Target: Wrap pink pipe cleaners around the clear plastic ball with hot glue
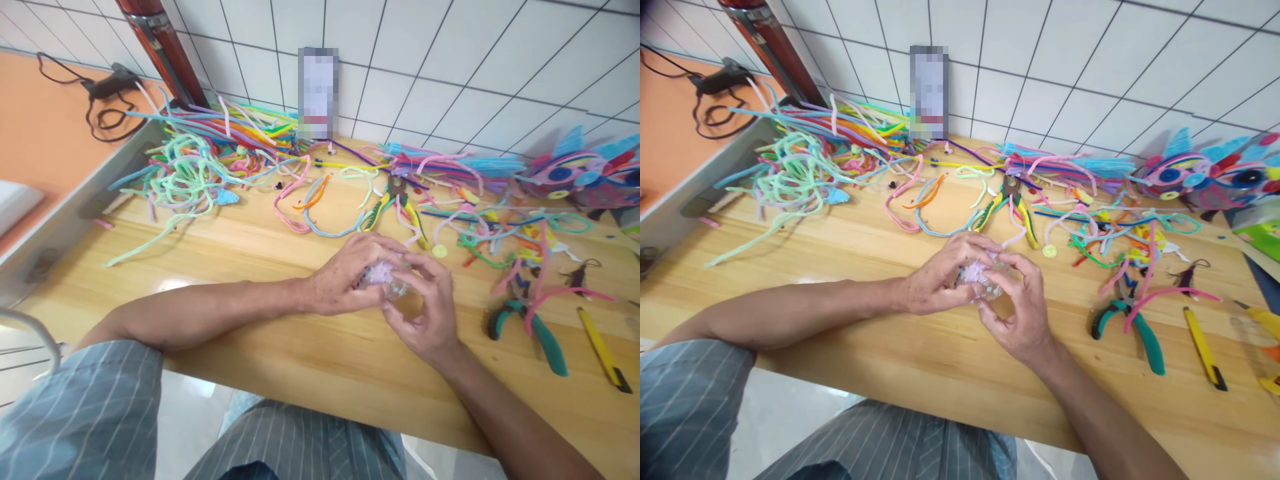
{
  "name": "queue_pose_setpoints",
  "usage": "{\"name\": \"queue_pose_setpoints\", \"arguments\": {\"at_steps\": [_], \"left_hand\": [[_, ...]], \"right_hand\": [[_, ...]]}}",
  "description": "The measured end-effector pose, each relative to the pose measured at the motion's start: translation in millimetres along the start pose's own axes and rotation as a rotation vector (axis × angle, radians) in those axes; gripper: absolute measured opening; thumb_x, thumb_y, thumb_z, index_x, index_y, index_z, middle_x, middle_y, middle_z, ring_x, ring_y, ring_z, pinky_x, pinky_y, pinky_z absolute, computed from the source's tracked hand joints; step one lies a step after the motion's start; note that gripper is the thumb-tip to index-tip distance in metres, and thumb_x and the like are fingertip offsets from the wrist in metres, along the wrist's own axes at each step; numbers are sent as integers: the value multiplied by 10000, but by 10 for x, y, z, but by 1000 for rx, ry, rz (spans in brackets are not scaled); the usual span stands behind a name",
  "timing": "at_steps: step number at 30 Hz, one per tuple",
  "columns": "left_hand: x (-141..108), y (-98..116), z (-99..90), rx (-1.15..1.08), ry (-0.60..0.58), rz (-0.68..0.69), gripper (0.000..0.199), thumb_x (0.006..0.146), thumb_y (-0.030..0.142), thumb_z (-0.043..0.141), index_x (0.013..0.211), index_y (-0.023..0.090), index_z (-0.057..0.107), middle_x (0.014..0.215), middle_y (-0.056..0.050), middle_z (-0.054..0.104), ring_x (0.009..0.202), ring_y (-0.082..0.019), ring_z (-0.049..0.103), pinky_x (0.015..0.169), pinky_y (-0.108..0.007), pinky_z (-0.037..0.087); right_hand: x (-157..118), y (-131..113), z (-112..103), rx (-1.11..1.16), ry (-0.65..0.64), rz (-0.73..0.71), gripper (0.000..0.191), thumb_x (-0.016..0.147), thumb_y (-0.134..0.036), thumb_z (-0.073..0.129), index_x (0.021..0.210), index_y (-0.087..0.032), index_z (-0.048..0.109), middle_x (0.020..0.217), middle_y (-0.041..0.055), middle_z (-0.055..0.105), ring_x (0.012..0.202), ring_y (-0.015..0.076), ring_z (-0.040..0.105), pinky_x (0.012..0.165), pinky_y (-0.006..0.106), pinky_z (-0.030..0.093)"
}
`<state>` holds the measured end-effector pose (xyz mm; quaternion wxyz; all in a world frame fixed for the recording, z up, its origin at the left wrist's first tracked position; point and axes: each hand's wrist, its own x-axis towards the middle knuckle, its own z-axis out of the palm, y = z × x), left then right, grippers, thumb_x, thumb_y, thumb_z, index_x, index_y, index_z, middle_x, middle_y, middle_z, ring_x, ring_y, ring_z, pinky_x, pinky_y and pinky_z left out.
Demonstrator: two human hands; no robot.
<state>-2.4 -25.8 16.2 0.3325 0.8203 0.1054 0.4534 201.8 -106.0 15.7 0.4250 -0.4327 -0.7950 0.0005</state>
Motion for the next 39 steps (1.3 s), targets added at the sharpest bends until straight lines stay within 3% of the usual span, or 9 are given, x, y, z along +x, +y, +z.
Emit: {"name": "queue_pose_setpoints", "arguments": {"at_steps": [5, 11, 16, 24, 34, 36, 39], "left_hand": [[-46, -4, 34, 24, 11, 0, 432, 995, 332, 689, 1392, 240, 545, 1403, -156, 678, 1400, -287, 623, 1166, -500, 516], [-113, -57, 50, 23, 27, -107, 648, 922, 358, 769, 1480, 225, 467, 1538, -211, 524, 1543, -363, 474, 1242, -579, 453], [-81, -34, 13, -13, -25, -120, 689, 950, 345, 726, 1552, 243, 407, 1488, -178, 557, 1431, -323, 567, 1212, -522, 493], [-72, 11, 41, 24, -23, -105, 676, 924, 324, 720, 1522, 236, 418, 1450, -172, 590, 1398, -317, 590, 1185, -527, 514], [-20, -35, 11, 9, -53, -87, 598, 887, 334, 746, 1414, 222, 486, 1364, -161, 643, 1328, -313, 623, 1149, -516, 523], [6, -24, -42, -37, -97, -113, 546, 921, 353, 723, 1403, 218, 503, 1378, -161, 638, 1354, -310, 608, 1170, -513, 505], [39, 6, -117, -164, -150, -258, 436, 1005, 398, 628, 1396, 226, 539, 1403, -145, 627, 1348, -287, 614, 1161, -484, 508]], "right_hand": [[-21, -13, -5, 12, 1, -22, 586, 846, -151, 772, 1390, -290, 601, 1382, 129, 590, 1278, 326, 640, 1001, 538, 605], [-28, -12, -19, 11, -17, -27, 593, 857, -147, 775, 1401, -305, 597, 1374, 127, 585, 1273, 330, 639, 1002, 555, 612], [-28, -2, -28, 20, -28, -24, 646, 861, -142, 770, 1446, -332, 573, 1385, 132, 588, 1279, 348, 637, 998, 576, 610], [-26, -19, -70, -15, -46, -44, 795, 851, -173, 784, 1578, -295, 486, 1355, 149, 580, 1243, 354, 629, 989, 576, 615], [-19, -22, -94, -51, -64, -42, 841, 856, -201, 779, 1613, -343, 442, 1345, 139, 587, 1208, 364, 638, 950, 590, 622], [-12, -22, -99, -56, -68, -42, 830, 857, -207, 787, 1607, -331, 455, 1341, 141, 590, 1209, 361, 640, 954, 580, 621], [-4, -18, -102, -53, -69, -28, 806, 863, -216, 794, 1597, -313, 477, 1341, 145, 586, 1225, 352, 635, 976, 558, 616]]}}
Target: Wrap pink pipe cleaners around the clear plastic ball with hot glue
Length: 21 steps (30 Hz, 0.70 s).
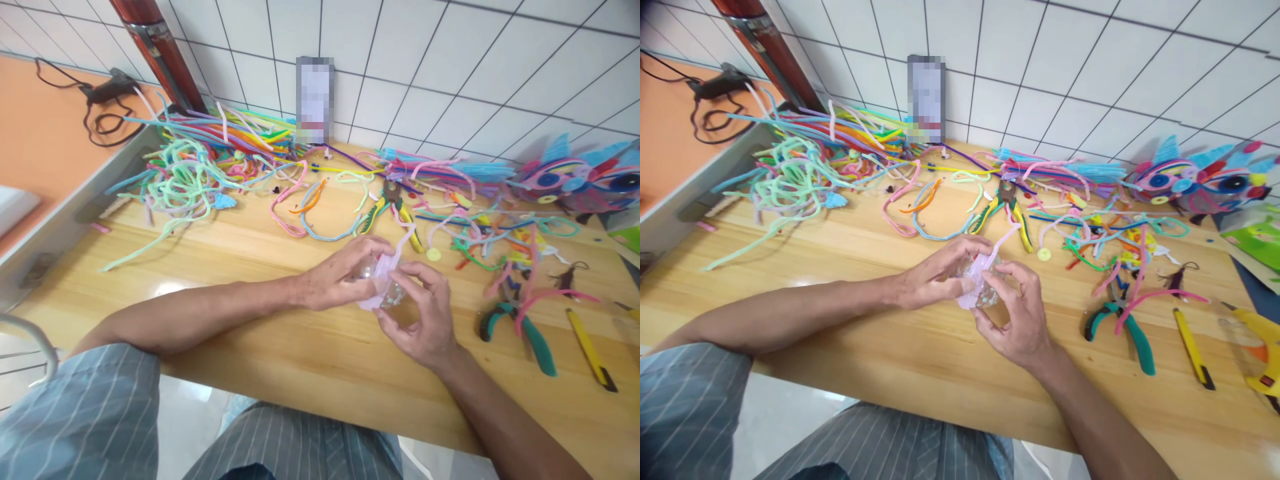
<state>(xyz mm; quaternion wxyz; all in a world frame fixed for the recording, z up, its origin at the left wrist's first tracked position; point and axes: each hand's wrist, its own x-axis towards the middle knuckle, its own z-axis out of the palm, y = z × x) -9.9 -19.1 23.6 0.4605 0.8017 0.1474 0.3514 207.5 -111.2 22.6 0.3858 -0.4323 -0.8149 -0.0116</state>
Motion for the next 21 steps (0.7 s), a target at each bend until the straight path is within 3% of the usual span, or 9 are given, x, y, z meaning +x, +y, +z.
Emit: {"name": "queue_pose_setpoints", "arguments": {"at_steps": [4, 9, 12, 16, 21], "left_hand": [[18, 26, -14, -130, -8, -200, 578, 959, 452, 722, 1460, 241, 525, 1368, -117, 657, 1246, -263, 654, 1076, -434, 546], [28, 21, 54, -148, 34, -276, 567, 883, 397, 781, 1382, 224, 574, 1258, -90, 704, 1163, -246, 670, 1030, -415, 551], [24, 55, 86, -41, 72, -231, 581, 835, 378, 791, 1347, 202, 583, 1264, -106, 697, 1151, -257, 679, 1034, -431, 557], [29, 104, 110, 111, 79, -47, 611, 801, 308, 765, 1365, 193, 559, 1286, -127, 701, 1206, -289, 682, 1080, -468, 550], [36, 92, 137, 184, 84, 81, 641, 793, 271, 757, 1386, 192, 525, 1337, -155, 693, 1239, -305, 684, 1086, -481, 557]], "right_hand": [[6, -1, 5, 14, -3, 9, 787, 872, -212, 791, 1593, -293, 486, 1355, 155, 575, 1257, 347, 620, 1000, 545, 610], [-26, 8, -7, 80, -4, 16, 746, 875, -241, 793, 1565, -296, 517, 1359, 147, 603, 1272, 343, 625, 1036, 552, 592], [-72, 58, -13, 249, 25, 205, 610, 936, -351, 738, 1519, -315, 559, 1393, 139, 606, 1330, 351, 602, 1123, 608, 536], [-103, 130, 3, 497, 26, 468, 449, 993, -496, 674, 1410, -333, 647, 1475, 123, 583, 1441, 346, 558, 1214, 613, 474], [-65, 139, 26, 750, 16, 603, 476, 953, -570, 732, 1366, -342, 675, 1581, 103, 569, 1498, 336, 553, 1188, 575, 520]]}}
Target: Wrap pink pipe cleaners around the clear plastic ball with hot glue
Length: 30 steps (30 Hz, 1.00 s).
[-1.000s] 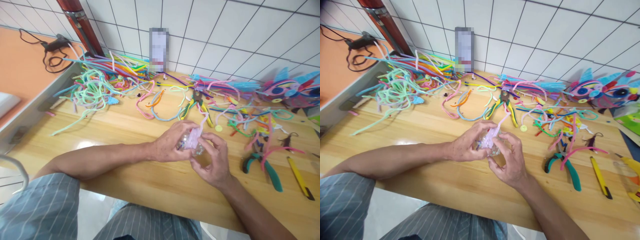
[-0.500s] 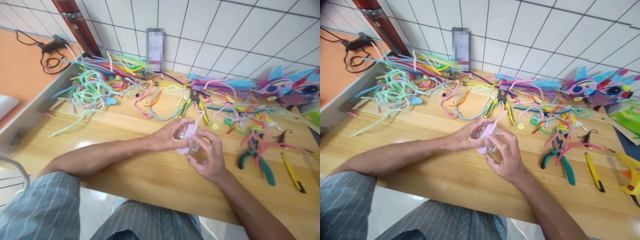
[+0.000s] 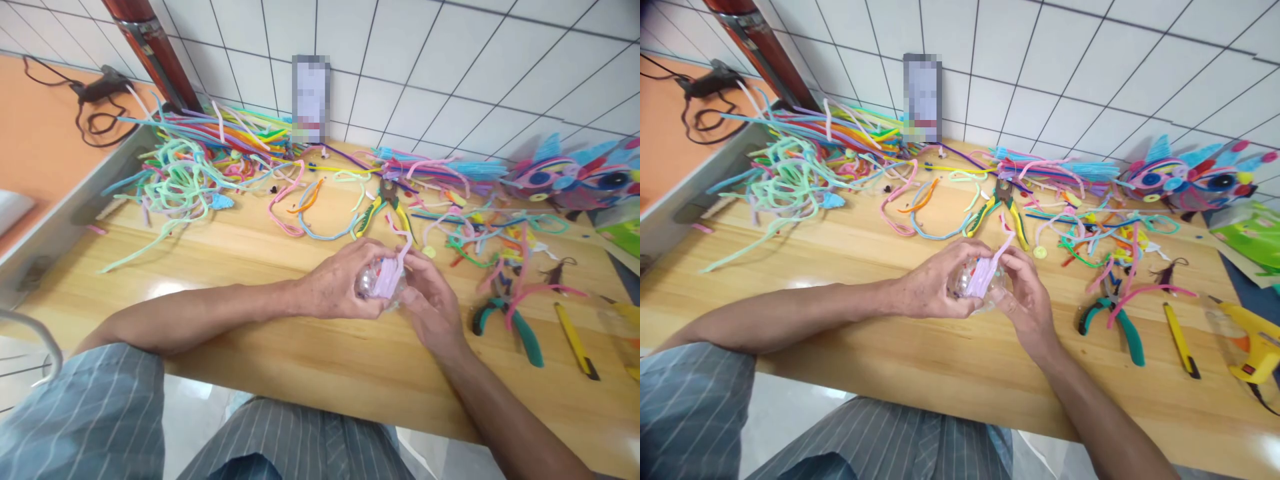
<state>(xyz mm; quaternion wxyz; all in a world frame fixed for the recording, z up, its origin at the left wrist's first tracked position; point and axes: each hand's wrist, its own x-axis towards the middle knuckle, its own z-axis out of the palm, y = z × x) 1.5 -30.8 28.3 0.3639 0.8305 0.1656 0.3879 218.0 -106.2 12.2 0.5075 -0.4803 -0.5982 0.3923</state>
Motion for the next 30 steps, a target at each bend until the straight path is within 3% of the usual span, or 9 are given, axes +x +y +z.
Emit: {"name": "queue_pose_setpoints", "arguments": {"at_steps": [4, 14, 20, 30], "left_hand": [[-29, -9, 44, 26, 1, -2, 691, 780, 298, 769, 1406, 214, 489, 1358, -155, 681, 1272, -324, 676, 1087, -507, 560], [-64, 16, 116, 41, 19, -8, 635, 788, 333, 770, 1353, 206, 510, 1343, -159, 682, 1272, -326, 675, 1077, -495, 566], [-63, 5, 133, 46, 18, -10, 628, 785, 333, 773, 1347, 216, 519, 1347, -154, 680, 1301, -329, 666, 1106, -506, 554], [-34, 50, 91, -18, -2, -25, 566, 797, 302, 767, 1315, 214, 556, 1325, -156, 697, 1269, -316, 680, 1111, -497, 541]], "right_hand": [[35, -43, 16, 75, 16, 23, 530, 895, -616, 784, 1330, -328, 694, 1564, 114, 613, 1472, 350, 586, 1163, 586, 545], [39, -125, -23, -51, -34, -49, 230, 911, -464, 787, 1057, -304, 707, 1583, 86, 589, 1454, 325, 597, 1092, 573, 585], [38, -195, -20, -182, -53, -117, 146, 929, -405, 764, 939, -282, 687, 1526, 80, 649, 1454, 308, 593, 1133, 560, 544], [13, -197, -26, -88, -7, -43, 108, 903, -349, 812, 924, -278, 734, 1557, 83, 632, 1323, 298, 680, 1067, 539, 579]]}}
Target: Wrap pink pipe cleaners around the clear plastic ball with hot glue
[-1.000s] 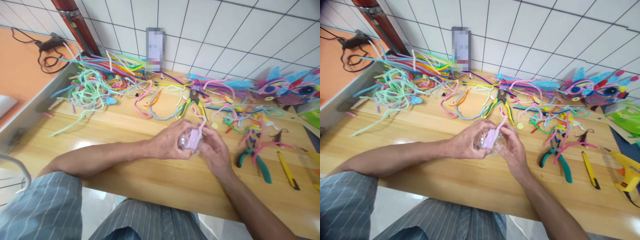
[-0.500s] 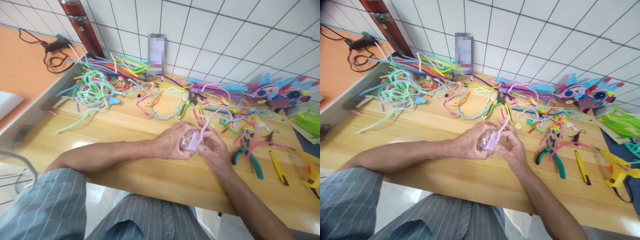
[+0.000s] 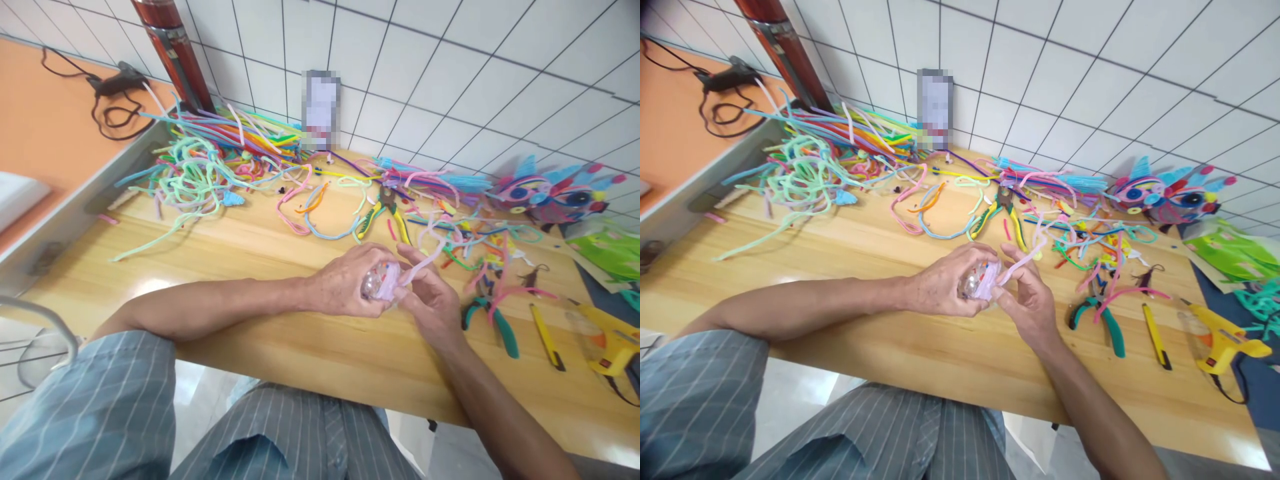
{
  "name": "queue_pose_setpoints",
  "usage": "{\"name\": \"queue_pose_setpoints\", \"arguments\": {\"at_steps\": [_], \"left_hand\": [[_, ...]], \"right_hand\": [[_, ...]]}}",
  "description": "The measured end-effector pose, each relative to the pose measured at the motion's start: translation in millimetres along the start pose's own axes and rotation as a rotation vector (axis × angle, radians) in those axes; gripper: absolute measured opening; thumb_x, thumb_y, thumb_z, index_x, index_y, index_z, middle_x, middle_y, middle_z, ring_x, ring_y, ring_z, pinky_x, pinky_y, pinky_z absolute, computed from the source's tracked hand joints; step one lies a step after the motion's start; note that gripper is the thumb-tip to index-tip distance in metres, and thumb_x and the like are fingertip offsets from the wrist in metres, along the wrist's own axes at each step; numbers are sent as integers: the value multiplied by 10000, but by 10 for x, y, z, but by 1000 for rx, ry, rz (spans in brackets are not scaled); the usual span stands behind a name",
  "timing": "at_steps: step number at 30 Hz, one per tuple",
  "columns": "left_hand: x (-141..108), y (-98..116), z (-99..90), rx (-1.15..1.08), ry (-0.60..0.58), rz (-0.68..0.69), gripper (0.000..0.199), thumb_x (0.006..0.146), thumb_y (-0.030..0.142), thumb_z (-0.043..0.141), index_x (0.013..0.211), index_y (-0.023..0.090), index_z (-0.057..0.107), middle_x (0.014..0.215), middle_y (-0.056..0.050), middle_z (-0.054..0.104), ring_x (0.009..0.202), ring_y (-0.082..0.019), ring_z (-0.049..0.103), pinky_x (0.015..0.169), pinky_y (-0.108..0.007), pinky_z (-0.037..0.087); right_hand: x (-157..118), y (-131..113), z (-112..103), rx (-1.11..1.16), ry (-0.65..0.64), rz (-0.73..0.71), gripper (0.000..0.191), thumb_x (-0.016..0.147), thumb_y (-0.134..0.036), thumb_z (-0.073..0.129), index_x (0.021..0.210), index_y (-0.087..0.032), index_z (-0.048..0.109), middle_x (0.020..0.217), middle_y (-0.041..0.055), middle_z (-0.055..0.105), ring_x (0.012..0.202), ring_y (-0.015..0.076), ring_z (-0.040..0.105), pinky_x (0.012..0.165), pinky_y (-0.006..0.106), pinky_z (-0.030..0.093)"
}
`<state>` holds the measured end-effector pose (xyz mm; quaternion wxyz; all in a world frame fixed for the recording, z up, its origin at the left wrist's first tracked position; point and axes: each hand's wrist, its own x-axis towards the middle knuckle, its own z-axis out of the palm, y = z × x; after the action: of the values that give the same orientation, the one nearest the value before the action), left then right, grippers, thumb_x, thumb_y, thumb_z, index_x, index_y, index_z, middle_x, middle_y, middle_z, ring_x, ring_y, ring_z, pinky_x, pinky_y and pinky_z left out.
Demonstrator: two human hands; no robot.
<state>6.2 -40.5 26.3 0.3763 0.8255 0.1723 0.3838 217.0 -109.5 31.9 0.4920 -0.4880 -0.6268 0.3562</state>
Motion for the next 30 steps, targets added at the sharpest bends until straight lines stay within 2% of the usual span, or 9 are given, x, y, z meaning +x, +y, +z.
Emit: {"name": "queue_pose_setpoints", "arguments": {"at_steps": [6, 15, 19, 24, 30], "left_hand": [[22, 9, -13, -4, 3, 14, 489, 829, 314, 752, 1275, 206, 585, 1289, -146, 714, 1254, -304, 690, 1095, -471, 552], [13, -55, -35, -37, -10, 59, 599, 781, 272, 770, 1339, 213, 561, 1384, -173, 692, 1354, -333, 657, 1150, -522, 528], [42, -25, -84, -64, -40, 83, 558, 820, 306, 766, 1330, 214, 560, 1372, -166, 693, 1345, -320, 657, 1151, -509, 524], [52, 29, -88, -160, -23, -57, 471, 887, 367, 748, 1301, 217, 583, 1268, -123, 723, 1170, -281, 705, 1037, -466, 561], [13, 14, -44, -212, -16, -111, 478, 837, 362, 778, 1242, 206, 578, 1295, -128, 701, 1212, -287, 691, 1038, -477, 559]], "right_hand": [[-2, -7, -30, 29, 6, 69, 94, 899, -337, 816, 942, -269, 766, 1507, 80, 661, 1328, 287, 683, 1017, 485, 620], [61, -69, -41, 2, -18, 89, 177, 882, -383, 839, 992, -271, 756, 1441, 91, 704, 1351, 286, 678, 1085, 503, 601], [66, -83, -65, -27, -51, 56, 173, 903, -385, 825, 1024, -279, 759, 1460, 91, 692, 1384, 282, 661, 1120, 514, 585], [72, -110, -50, -18, -41, 78, 221, 859, -359, 865, 1031, -270, 758, 1459, 97, 696, 1337, 286, 691, 1083, 487, 608], [107, -130, -71, 98, -76, 178, 153, 903, -404, 812, 993, -287, 777, 1445, 67, 723, 1282, 298, 724, 1015, 504, 639]]}}
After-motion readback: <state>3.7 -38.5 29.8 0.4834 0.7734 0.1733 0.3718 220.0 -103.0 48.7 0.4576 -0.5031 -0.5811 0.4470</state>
